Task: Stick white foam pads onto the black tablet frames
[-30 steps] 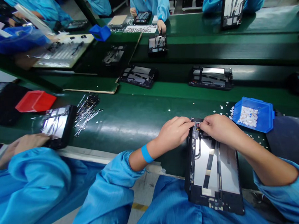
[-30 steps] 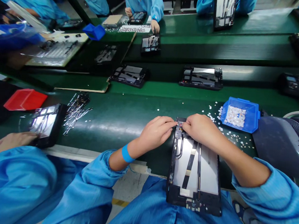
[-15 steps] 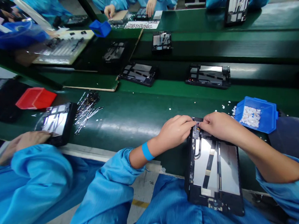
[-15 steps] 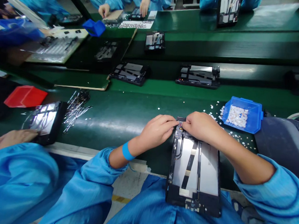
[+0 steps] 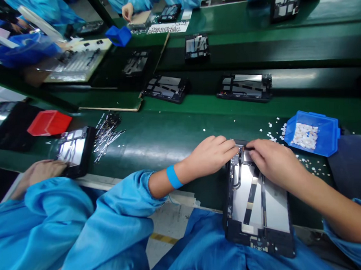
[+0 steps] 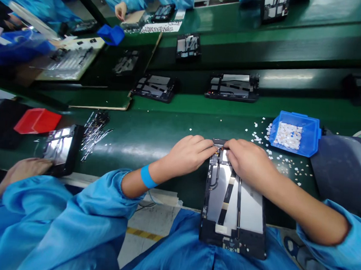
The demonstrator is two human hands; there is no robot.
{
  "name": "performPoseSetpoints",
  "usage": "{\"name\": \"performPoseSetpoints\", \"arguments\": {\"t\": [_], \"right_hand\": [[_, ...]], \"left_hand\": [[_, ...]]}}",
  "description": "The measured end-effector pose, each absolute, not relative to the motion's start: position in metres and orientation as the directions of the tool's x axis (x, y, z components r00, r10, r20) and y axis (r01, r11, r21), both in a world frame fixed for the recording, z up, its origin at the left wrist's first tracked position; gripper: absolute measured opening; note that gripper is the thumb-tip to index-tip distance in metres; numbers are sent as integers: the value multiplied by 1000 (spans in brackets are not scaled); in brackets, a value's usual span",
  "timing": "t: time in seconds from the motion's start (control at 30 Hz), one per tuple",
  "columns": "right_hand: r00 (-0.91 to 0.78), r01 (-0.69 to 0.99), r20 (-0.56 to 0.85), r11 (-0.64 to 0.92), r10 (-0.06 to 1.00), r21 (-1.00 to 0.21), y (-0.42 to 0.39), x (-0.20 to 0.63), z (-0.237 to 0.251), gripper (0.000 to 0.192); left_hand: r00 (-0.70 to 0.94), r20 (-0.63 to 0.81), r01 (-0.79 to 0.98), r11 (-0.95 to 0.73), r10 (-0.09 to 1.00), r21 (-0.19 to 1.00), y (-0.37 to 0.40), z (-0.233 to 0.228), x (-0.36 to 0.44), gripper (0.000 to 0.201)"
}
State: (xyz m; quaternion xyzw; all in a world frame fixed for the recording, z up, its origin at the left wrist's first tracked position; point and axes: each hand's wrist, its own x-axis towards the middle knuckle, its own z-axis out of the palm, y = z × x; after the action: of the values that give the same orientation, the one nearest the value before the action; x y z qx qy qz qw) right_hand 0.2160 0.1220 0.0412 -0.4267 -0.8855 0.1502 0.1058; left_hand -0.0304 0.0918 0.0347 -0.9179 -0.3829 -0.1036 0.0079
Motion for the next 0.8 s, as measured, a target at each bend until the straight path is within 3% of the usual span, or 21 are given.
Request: {"name": "performPoseSetpoints", "arguments": {"t": [0.13,0.3,0.47,0.57,0.8], "right_hand": [[-789,541,202,812,580,-218,112,228,23,40],[-850,490,187,870,492,-60,110,226,25,50],[-895,432,148,901,422,44,112,221,33,54],[-881,441,190,898,434,-9,114,229,32,50],[-650,652,391,742,652,-155,100,276,26,36]], "left_hand": [[722,130,674,-733,679,86,99,40,-32,31],[721,115,675,-730,684,106,104,41,-40,37],[715,78,671,-713,695,205,111,43,-44,43],[720,52,674,-715,692,184,111,48,-43,42],[744,42,666,-745,667,48,95,49,-46,42]]}}
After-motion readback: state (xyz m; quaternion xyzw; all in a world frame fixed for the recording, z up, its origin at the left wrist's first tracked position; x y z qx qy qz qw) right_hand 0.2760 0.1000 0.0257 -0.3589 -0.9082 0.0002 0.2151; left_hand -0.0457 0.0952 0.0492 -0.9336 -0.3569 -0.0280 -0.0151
